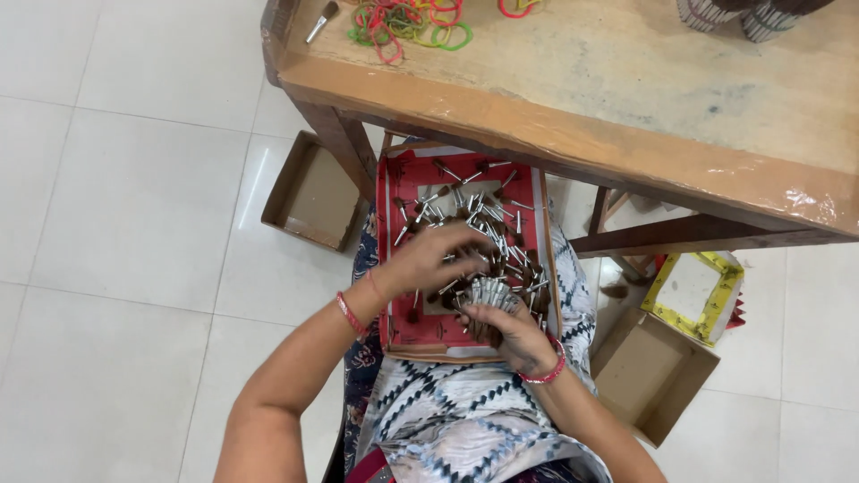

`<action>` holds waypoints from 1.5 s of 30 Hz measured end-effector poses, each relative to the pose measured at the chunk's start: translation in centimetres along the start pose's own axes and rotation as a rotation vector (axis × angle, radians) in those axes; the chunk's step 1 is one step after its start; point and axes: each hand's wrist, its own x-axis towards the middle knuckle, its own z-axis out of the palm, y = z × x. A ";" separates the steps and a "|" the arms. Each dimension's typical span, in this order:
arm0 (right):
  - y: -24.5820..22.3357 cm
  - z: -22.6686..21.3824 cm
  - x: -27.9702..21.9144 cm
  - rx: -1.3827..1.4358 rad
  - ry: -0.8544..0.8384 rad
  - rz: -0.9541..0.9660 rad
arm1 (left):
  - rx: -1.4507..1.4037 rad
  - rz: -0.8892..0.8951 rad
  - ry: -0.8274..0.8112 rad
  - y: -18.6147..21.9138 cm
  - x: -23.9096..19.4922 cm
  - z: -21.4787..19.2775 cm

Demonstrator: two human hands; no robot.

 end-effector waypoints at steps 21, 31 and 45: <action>-0.2 -2.3 2.0 0.340 0.028 0.097 | 0.378 0.369 0.053 3.7 -4.1 1.7; -1.8 0.6 0.3 0.301 0.053 -0.087 | 0.069 0.161 0.128 5.3 -3.1 2.1; 2.1 -0.1 -1.0 -0.003 -0.258 0.045 | 0.053 0.233 -0.081 7.4 -3.5 1.4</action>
